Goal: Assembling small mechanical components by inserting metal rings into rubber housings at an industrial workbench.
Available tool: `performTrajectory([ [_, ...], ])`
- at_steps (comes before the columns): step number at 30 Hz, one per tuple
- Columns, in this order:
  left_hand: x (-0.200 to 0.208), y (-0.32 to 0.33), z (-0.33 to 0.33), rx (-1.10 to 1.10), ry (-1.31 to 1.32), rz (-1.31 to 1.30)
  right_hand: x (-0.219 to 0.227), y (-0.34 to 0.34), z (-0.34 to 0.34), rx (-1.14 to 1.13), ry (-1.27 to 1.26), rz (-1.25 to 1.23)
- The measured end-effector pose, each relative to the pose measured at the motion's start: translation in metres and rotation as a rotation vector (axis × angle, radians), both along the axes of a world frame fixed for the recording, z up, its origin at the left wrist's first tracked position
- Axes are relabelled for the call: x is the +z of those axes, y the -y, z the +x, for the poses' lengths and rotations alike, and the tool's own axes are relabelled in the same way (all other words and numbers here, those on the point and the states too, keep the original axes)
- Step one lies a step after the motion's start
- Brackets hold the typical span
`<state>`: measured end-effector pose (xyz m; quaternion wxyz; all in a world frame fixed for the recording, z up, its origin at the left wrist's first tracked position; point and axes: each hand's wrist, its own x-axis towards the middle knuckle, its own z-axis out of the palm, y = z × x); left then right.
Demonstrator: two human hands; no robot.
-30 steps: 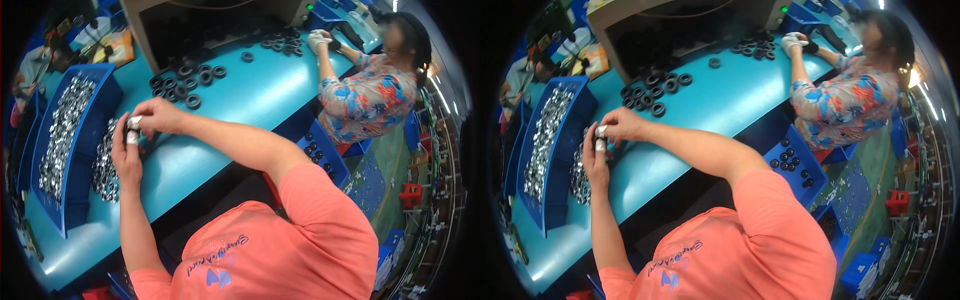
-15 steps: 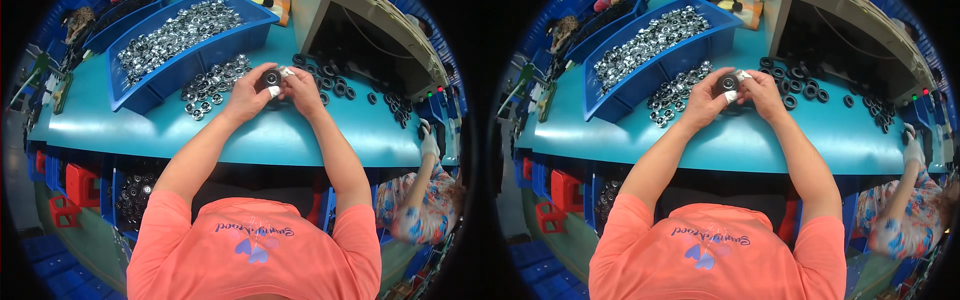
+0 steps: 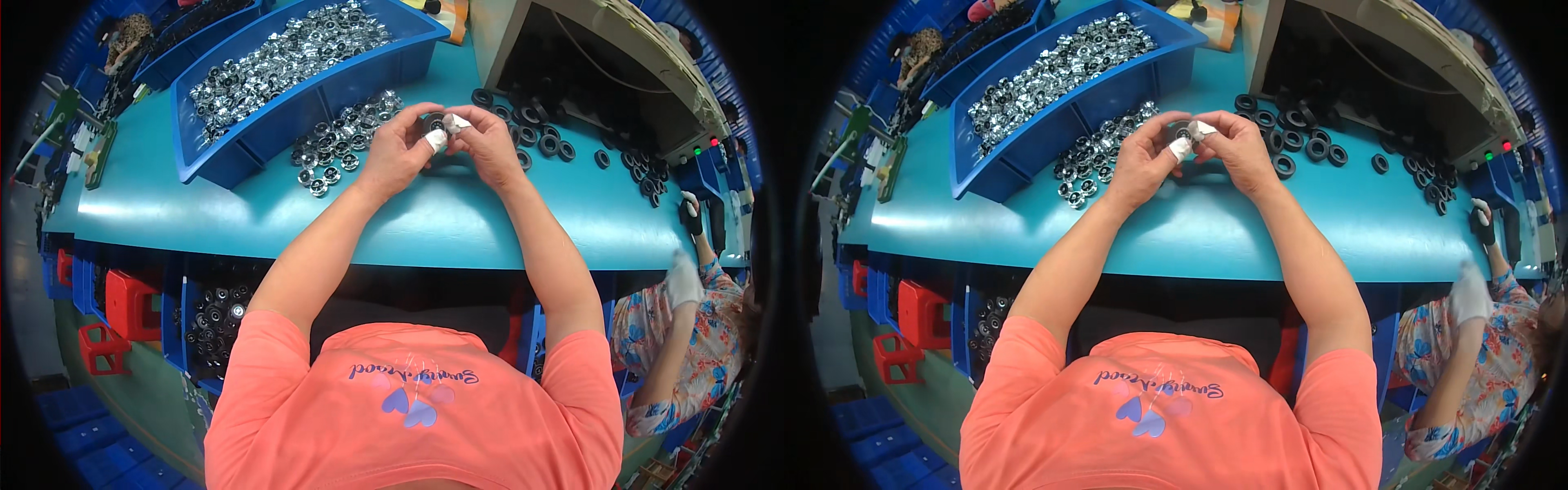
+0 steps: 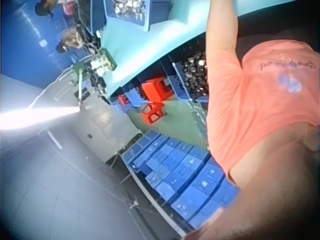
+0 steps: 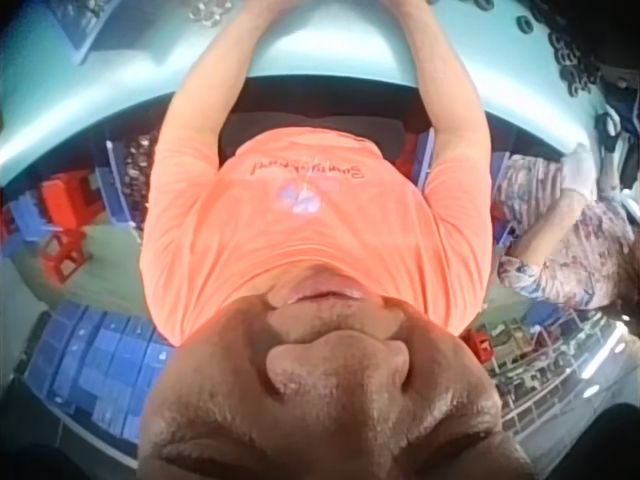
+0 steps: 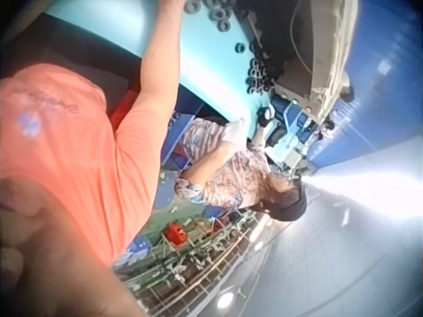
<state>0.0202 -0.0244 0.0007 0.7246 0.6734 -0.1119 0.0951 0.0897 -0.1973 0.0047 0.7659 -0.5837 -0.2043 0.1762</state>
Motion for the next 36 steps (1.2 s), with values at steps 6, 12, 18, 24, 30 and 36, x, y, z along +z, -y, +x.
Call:
performTrajectory([
  [6,0.002,-0.005,0.000,0.061,-0.094,0.031,-0.010,-0.002,-0.002,0.013,0.017,-0.007],
  [12,-0.002,-0.003,0.001,0.069,-0.096,-0.005,-0.008,-0.004,-0.004,-0.042,0.050,-0.030],
  [18,0.002,0.002,-0.004,-0.024,-0.037,0.014,-0.017,0.000,0.005,-0.033,-0.030,-0.004],
  [24,0.002,0.004,-0.002,0.069,-0.015,0.026,-0.006,-0.001,0.001,0.029,-0.072,0.004],
  [30,-0.005,0.003,0.001,0.117,0.020,0.136,-0.010,-0.001,0.000,-0.020,0.009,-0.052],
  [36,-0.001,0.001,0.000,0.033,-0.111,-0.050,-0.013,0.000,0.004,-0.006,-0.049,0.000],
])
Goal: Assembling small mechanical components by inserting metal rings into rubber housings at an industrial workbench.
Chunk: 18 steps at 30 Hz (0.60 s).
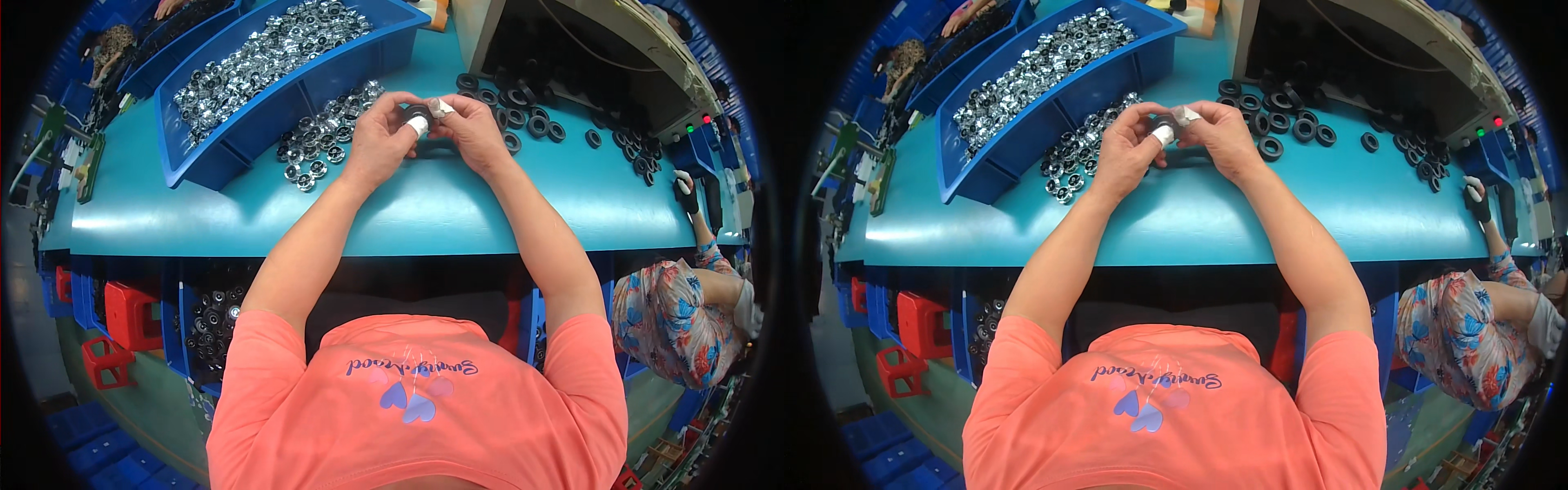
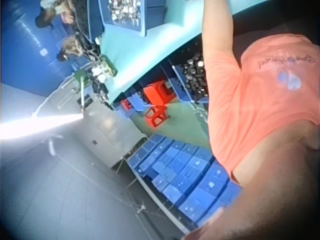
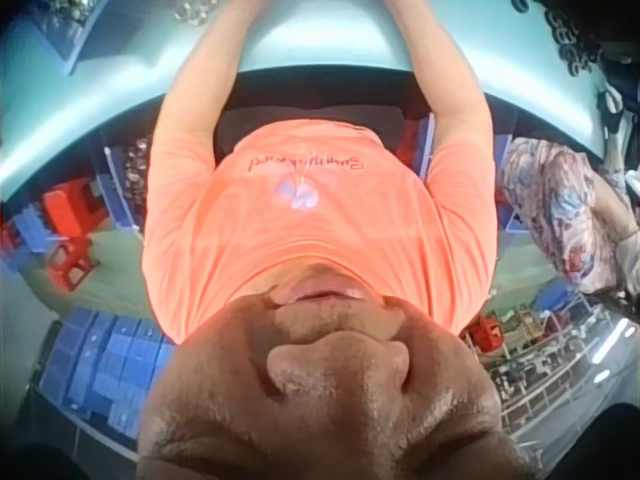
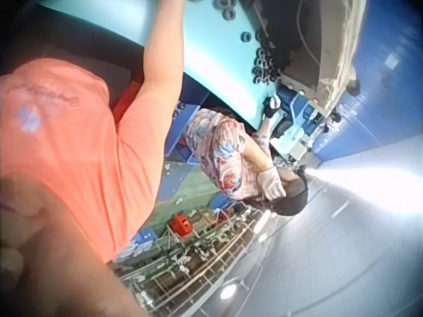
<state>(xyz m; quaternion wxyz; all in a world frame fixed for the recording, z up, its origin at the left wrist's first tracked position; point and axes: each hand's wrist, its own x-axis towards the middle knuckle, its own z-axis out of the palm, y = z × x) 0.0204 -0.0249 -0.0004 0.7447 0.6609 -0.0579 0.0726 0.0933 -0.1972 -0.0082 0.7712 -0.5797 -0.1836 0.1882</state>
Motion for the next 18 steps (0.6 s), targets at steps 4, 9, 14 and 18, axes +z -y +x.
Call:
performTrajectory([
  [4,-0.001,-0.002,-0.001,0.071,0.008,0.112,-0.002,-0.005,-0.005,-0.014,0.074,-0.025],
  [9,-0.005,-0.001,0.002,0.070,0.048,0.141,0.000,-0.004,-0.005,-0.042,0.111,-0.056],
  [14,0.001,0.004,-0.001,-0.008,0.105,0.037,0.000,-0.003,-0.002,-0.079,0.064,0.007],
  [18,0.008,0.002,-0.011,0.089,0.163,0.145,0.003,-0.002,0.001,-0.102,0.101,-0.077],
])
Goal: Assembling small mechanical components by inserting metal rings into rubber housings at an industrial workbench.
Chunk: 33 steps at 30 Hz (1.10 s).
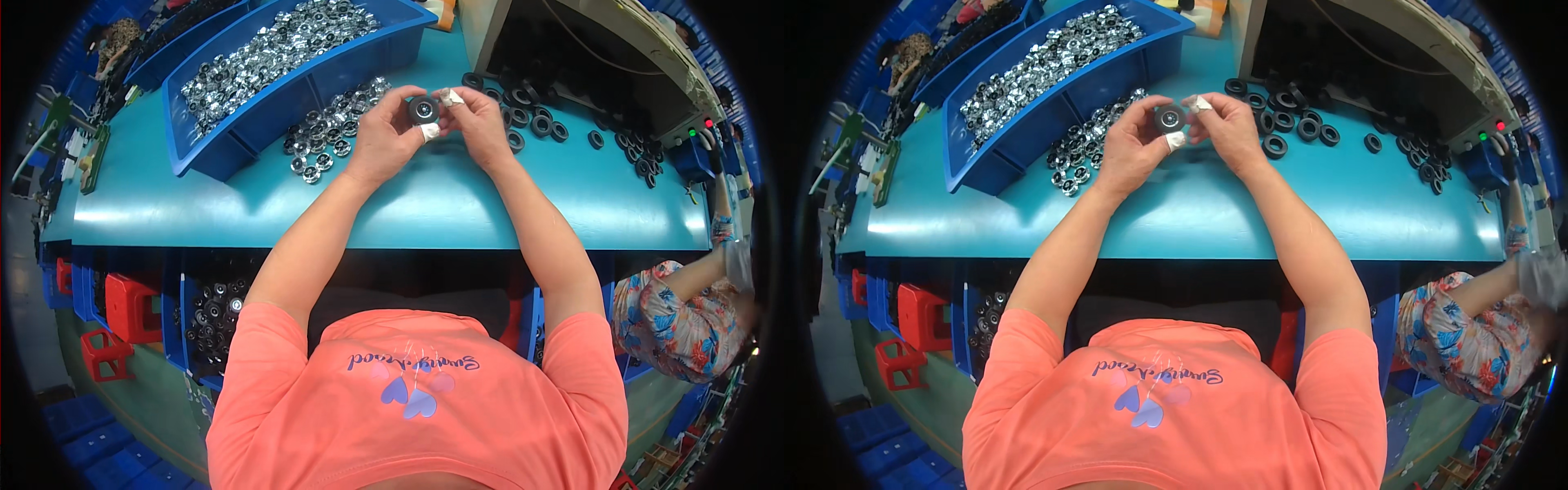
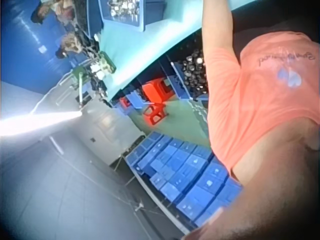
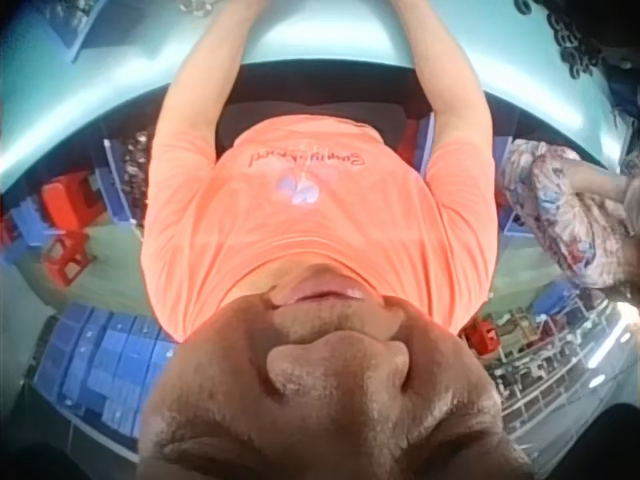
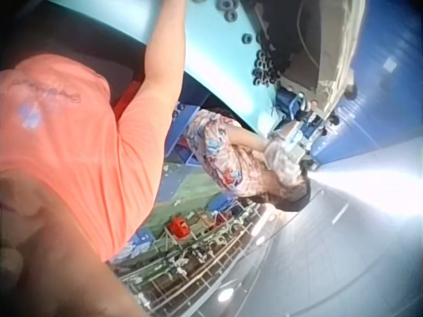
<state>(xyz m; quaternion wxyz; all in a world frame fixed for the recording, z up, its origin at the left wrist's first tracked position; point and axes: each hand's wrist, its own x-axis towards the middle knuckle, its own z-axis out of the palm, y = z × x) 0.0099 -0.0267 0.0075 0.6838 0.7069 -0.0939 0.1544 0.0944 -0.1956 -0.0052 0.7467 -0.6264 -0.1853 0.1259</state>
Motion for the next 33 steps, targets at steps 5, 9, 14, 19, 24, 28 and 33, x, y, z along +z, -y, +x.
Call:
performTrajectory([
  [5,0.031,-0.047,-0.054,0.328,0.222,0.222,0.009,0.011,-0.003,-0.132,0.233,-0.127],
  [9,0.021,-0.122,-0.169,0.595,0.139,0.514,0.008,0.008,-0.009,-0.114,0.367,-0.293],
  [14,-0.012,-0.209,-0.349,0.778,-0.533,1.054,0.005,-0.008,-0.025,-0.047,0.616,-0.395],
  [19,-0.010,-0.219,-0.390,0.867,-0.738,1.168,0.021,0.004,-0.024,-0.182,0.697,-0.454],
  [24,0.021,-0.144,-0.252,0.579,-0.183,0.934,0.060,0.057,-0.002,-0.330,0.786,-0.748],
  [28,0.043,-0.067,-0.153,0.120,0.136,0.917,0.070,0.106,-0.005,-0.363,0.604,-0.912],
  [33,0.046,0.003,-0.061,-0.223,0.265,0.879,0.026,0.125,-0.029,-0.404,0.619,-1.226],
])
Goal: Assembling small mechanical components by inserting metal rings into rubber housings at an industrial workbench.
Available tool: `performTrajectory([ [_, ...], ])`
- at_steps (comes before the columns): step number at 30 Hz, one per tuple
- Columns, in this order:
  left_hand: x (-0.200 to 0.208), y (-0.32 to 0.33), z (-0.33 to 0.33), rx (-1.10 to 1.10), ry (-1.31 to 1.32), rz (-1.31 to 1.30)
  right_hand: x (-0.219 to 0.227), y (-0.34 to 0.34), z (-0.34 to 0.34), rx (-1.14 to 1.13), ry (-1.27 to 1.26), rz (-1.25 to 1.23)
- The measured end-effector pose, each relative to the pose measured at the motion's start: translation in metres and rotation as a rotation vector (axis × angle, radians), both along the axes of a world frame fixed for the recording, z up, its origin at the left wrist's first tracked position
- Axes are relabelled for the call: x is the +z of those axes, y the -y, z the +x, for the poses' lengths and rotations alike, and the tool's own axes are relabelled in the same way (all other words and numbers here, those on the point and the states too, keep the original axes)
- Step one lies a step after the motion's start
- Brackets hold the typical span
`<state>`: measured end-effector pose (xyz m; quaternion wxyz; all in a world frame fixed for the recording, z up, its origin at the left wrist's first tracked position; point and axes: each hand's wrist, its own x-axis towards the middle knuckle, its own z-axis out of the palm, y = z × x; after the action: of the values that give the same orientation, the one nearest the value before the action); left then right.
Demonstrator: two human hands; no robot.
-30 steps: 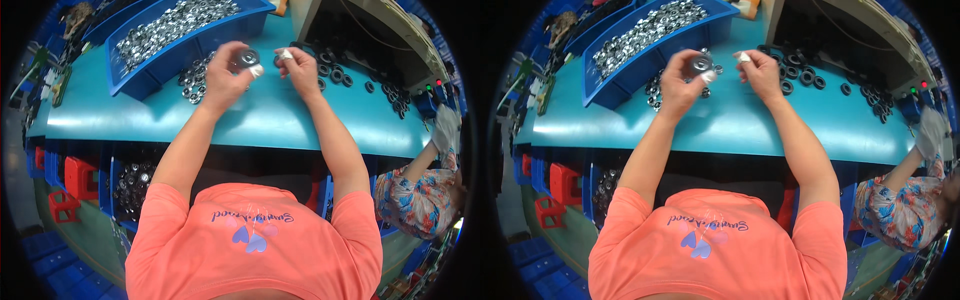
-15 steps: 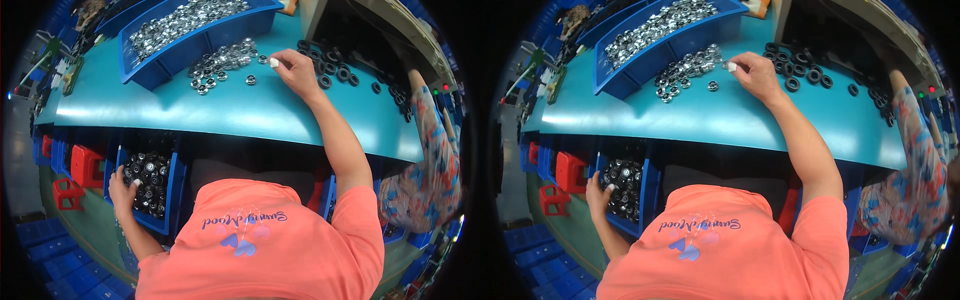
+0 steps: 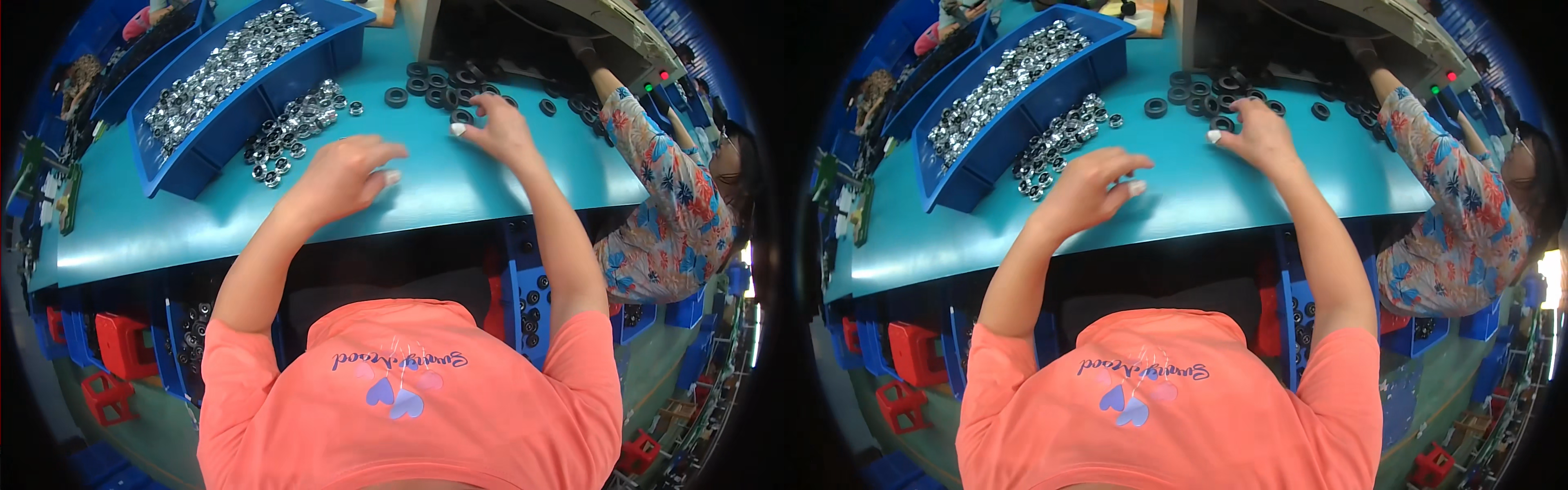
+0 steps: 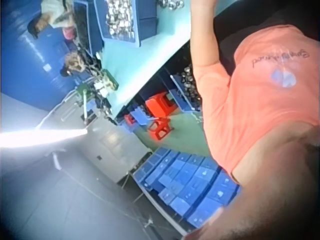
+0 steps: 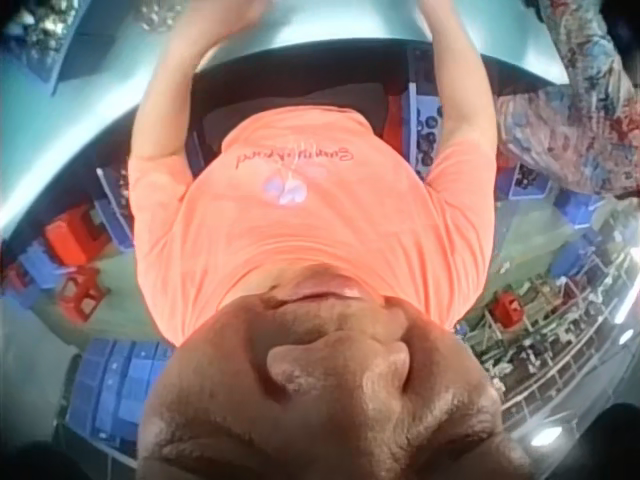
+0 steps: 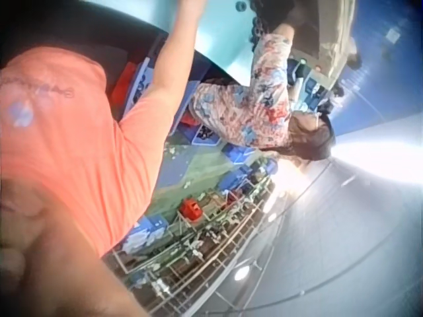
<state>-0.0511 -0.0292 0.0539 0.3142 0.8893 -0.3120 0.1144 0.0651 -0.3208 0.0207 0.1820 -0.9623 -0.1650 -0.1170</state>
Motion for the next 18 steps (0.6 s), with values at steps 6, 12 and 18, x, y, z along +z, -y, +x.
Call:
performTrajectory([
  [6,-0.024,0.020,0.054,0.185,-0.589,-0.456,-0.010,-0.022,-0.009,0.141,0.049,0.149],
  [12,-0.033,-0.004,0.064,0.000,-0.791,-1.085,0.013,-0.107,-0.014,0.491,0.131,0.389],
  [18,-0.039,-0.048,0.081,0.048,-0.601,-1.340,-0.008,-0.158,0.017,0.375,-0.419,0.935],
])
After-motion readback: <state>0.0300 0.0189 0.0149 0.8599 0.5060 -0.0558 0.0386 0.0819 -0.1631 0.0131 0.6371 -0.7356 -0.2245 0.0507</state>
